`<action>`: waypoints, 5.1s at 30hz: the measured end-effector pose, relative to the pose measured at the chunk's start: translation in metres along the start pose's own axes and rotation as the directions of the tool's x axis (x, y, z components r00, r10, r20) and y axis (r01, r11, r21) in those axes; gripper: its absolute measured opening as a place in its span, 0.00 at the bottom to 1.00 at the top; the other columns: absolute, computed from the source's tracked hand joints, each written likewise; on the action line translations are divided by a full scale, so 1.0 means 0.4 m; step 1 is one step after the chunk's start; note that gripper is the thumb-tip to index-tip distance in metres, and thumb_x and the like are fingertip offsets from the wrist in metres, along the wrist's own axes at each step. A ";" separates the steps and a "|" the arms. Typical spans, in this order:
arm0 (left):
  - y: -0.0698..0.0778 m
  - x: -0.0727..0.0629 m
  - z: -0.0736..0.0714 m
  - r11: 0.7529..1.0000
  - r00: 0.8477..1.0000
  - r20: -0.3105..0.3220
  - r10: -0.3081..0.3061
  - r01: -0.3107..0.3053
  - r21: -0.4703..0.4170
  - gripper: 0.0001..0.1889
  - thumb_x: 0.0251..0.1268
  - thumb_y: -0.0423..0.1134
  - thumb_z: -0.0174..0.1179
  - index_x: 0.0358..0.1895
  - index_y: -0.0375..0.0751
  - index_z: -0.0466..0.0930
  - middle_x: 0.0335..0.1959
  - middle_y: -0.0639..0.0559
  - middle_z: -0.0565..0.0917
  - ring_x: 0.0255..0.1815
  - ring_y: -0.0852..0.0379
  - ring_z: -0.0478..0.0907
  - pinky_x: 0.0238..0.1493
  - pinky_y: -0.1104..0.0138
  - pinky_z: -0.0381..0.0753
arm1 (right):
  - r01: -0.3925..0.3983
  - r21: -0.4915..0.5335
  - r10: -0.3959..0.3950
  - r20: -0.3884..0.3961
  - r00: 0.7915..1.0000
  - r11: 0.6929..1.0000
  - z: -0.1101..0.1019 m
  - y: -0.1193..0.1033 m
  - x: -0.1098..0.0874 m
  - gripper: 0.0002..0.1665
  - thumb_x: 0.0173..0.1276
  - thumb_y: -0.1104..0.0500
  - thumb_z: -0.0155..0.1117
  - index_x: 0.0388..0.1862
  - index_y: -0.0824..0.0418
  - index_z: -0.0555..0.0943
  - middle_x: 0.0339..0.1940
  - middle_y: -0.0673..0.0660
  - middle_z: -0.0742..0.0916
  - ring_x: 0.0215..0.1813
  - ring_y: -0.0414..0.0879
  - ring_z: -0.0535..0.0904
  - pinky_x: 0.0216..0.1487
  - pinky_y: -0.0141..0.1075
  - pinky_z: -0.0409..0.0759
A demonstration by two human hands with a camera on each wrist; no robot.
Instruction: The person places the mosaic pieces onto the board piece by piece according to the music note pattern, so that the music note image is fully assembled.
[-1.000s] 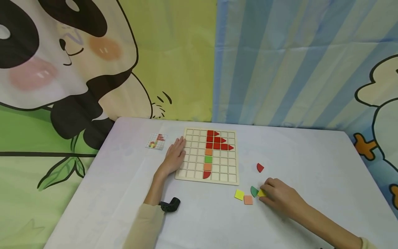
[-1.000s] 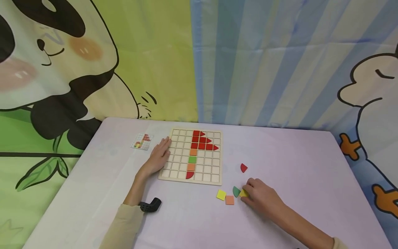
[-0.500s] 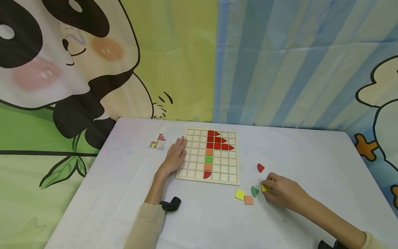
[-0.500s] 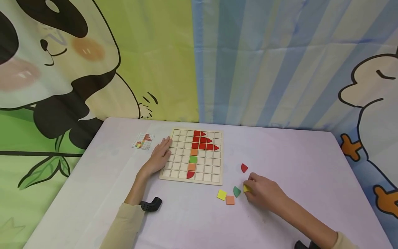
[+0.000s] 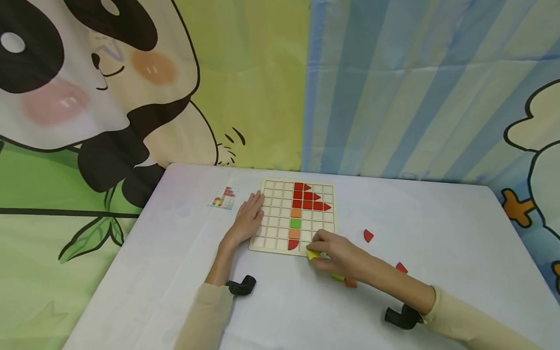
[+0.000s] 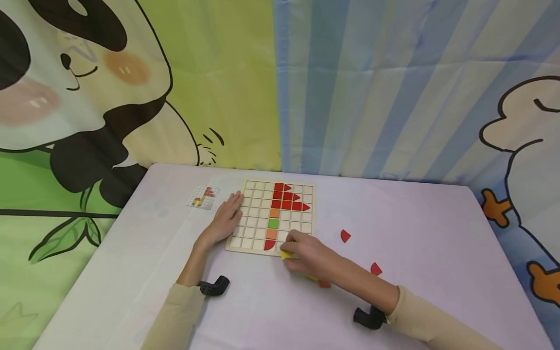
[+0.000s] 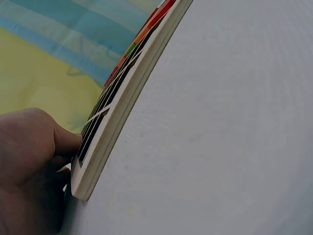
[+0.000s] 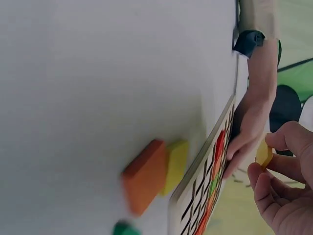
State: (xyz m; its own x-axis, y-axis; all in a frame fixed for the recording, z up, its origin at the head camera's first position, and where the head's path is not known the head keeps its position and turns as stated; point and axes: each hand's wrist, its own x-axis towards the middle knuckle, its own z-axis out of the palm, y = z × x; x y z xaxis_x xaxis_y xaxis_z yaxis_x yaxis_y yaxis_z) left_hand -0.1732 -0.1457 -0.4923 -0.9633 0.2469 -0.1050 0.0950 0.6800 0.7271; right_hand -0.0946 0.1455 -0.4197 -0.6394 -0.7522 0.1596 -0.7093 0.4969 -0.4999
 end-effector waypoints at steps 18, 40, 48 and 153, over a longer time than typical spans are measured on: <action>0.008 0.003 0.001 1.000 1.000 0.000 0.004 -0.004 0.030 0.30 0.84 0.38 0.39 0.83 0.33 0.48 0.86 0.42 0.46 0.88 0.44 0.37 0.86 0.49 0.33 | -0.034 -0.127 0.050 0.123 0.991 0.991 0.101 -0.015 0.208 0.08 0.67 0.64 0.73 0.26 0.62 0.87 0.23 0.50 0.80 0.26 0.37 0.65 0.29 0.25 0.66; 0.006 0.001 -0.008 1.000 1.000 -0.007 -0.011 0.011 0.020 0.30 0.84 0.38 0.40 0.83 0.33 0.49 0.87 0.42 0.46 0.88 0.45 0.37 0.86 0.49 0.32 | 0.054 -0.358 -0.013 0.115 0.993 0.932 0.124 -0.025 0.197 0.07 0.64 0.72 0.69 0.29 0.62 0.87 0.32 0.54 0.81 0.30 0.43 0.70 0.31 0.28 0.74; 0.001 0.003 0.007 1.000 1.000 0.001 -0.004 0.004 0.022 0.30 0.84 0.37 0.40 0.83 0.33 0.49 0.87 0.42 0.46 0.88 0.45 0.37 0.86 0.48 0.34 | -0.102 -0.287 0.121 0.048 0.992 0.952 0.058 -0.022 0.101 0.12 0.67 0.63 0.74 0.49 0.62 0.89 0.40 0.55 0.86 0.40 0.46 0.78 0.38 0.30 0.81; 0.005 -0.001 -0.003 1.000 1.000 -0.015 0.003 -0.002 0.027 0.30 0.84 0.37 0.40 0.83 0.33 0.49 0.86 0.42 0.46 0.88 0.45 0.37 0.86 0.49 0.33 | -0.136 -0.218 0.126 -0.063 0.990 0.966 0.047 -0.012 0.079 0.19 0.63 0.57 0.78 0.53 0.60 0.88 0.46 0.53 0.89 0.48 0.48 0.81 0.45 0.34 0.85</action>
State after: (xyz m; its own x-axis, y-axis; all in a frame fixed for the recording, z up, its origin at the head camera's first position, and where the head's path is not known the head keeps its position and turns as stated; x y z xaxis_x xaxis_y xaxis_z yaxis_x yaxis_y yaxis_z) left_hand -0.1727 -0.1451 -0.4900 -0.9667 0.2385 -0.0929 0.1041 0.6977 0.7088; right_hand -0.1060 0.1112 -0.4283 -0.7407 -0.6552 0.1486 -0.6630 0.6772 -0.3189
